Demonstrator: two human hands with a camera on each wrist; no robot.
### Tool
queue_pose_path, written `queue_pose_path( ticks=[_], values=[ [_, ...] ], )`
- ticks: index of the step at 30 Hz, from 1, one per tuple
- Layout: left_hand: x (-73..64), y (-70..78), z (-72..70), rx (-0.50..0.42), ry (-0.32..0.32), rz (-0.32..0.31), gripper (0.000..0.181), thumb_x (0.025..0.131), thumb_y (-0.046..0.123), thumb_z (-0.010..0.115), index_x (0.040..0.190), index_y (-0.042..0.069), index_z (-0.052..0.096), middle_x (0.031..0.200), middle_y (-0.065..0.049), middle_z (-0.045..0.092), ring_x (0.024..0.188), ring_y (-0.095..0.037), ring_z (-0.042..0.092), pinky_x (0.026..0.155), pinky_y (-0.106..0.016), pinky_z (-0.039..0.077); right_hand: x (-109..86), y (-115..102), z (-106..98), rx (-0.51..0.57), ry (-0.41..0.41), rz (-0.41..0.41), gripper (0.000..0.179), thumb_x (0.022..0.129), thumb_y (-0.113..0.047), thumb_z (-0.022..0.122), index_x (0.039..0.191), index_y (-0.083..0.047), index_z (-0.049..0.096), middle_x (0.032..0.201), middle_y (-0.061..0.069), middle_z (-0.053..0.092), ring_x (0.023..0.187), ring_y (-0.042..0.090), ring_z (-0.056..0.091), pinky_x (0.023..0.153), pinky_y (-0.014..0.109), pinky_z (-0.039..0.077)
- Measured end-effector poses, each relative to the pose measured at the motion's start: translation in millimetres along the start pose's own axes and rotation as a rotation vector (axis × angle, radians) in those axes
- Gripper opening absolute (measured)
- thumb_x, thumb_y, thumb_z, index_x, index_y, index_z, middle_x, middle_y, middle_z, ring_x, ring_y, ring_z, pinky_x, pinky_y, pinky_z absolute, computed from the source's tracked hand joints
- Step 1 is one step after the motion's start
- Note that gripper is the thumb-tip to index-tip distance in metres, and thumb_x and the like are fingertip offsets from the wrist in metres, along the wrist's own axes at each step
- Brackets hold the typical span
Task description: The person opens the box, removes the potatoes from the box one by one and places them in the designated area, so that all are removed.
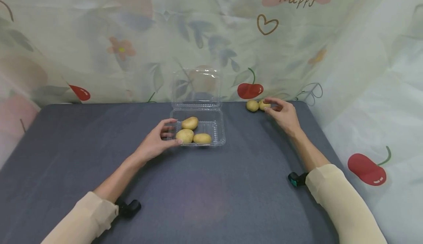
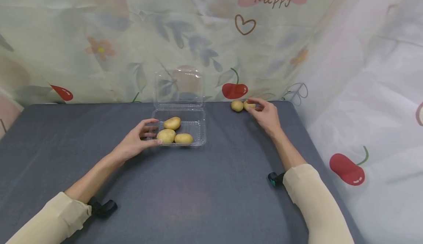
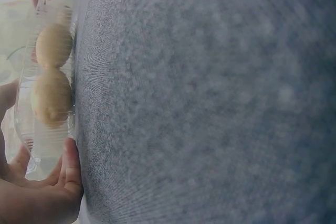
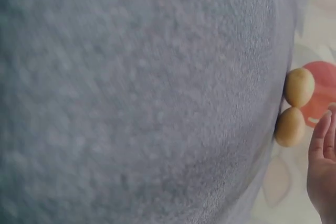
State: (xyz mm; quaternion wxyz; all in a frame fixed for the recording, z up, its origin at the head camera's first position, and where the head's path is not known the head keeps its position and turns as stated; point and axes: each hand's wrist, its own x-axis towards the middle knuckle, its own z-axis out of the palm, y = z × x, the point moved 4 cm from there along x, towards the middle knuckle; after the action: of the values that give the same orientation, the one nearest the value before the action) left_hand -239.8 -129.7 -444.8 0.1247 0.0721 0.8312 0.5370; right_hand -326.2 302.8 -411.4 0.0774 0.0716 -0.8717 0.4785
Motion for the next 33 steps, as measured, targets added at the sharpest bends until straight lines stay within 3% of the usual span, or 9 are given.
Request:
queue_pose_path(
  ticks=[5,7,11,17,22,29,33],
  values=[
    [-1.0,-1.3,1.2,0.003,-0.001,-0.007,0.077,0.088,0.033,0.078,0.152,0.022,0.035,0.150,-0.018,0.040,0.129,-0.037,0.048,0.091,-0.052,0.048,-9.4,-25.3,5.3,0.070,-0.046,-0.033,0.036,0.092,-0.012,0.073,0.127,-0.002,0.066,0.121,0.022,0.066,0.091,0.031,0.068,0.067,0.019,0.048],
    [-1.7,-1.2,1.6,-0.003,0.000,-0.006,0.077,0.088,0.033,0.078,0.152,0.022,0.036,0.150,-0.019,0.040,0.129,-0.037,0.048,0.092,-0.052,0.048,-12.8,-34.1,7.3,0.112,-0.058,-0.047,0.037,0.092,-0.006,0.072,0.127,0.004,0.064,0.120,0.028,0.064,0.089,0.029,0.069,0.068,0.020,0.049],
    [-1.7,-0.8,1.8,-0.007,0.002,0.002,0.077,0.088,0.033,0.078,0.152,0.021,0.036,0.150,-0.019,0.040,0.129,-0.038,0.048,0.092,-0.053,0.047,-17.2,-41.2,11.0,0.183,-0.068,-0.056,0.038,0.092,0.000,0.069,0.128,0.010,0.060,0.121,0.034,0.061,0.089,0.012,0.070,0.073,0.021,0.052],
    [-1.4,-0.2,0.7,0.003,0.007,0.005,0.077,0.087,0.033,0.078,0.151,0.022,0.036,0.150,-0.018,0.040,0.128,-0.037,0.049,0.091,-0.052,0.048,-21.7,-43.1,20.2,0.254,-0.097,-0.101,0.039,0.091,0.004,0.068,0.128,0.014,0.058,0.120,0.038,0.058,0.090,0.014,0.067,0.075,0.020,0.053],
    [-1.1,-0.5,-0.8,0.007,0.009,0.000,0.077,0.087,0.035,0.078,0.151,0.023,0.036,0.150,-0.018,0.040,0.127,-0.036,0.049,0.091,-0.051,0.049,-26.8,-46.4,29.4,0.266,-0.129,-0.140,0.039,0.090,0.005,0.068,0.127,0.015,0.058,0.119,0.038,0.059,0.086,0.016,0.068,0.076,0.020,0.052],
    [-1.8,1.9,0.3,-0.005,-0.003,0.005,0.079,0.088,0.034,0.078,0.153,0.021,0.034,0.151,-0.020,0.039,0.129,-0.038,0.048,0.091,-0.052,0.048,-34.3,-52.9,38.5,0.238,-0.169,-0.103,0.039,0.090,0.002,0.070,0.128,0.008,0.061,0.113,0.020,0.068,0.083,0.013,0.069,0.075,0.021,0.052],
    [-3.1,2.5,0.3,-0.004,-0.001,0.005,0.079,0.088,0.034,0.078,0.153,0.022,0.034,0.151,-0.020,0.039,0.129,-0.037,0.048,0.091,-0.053,0.048,-37.4,-58.7,44.6,0.212,-0.198,-0.095,0.039,0.091,0.000,0.070,0.129,0.006,0.062,0.116,0.022,0.067,0.085,0.017,0.069,0.075,0.021,0.052]
  ],
)
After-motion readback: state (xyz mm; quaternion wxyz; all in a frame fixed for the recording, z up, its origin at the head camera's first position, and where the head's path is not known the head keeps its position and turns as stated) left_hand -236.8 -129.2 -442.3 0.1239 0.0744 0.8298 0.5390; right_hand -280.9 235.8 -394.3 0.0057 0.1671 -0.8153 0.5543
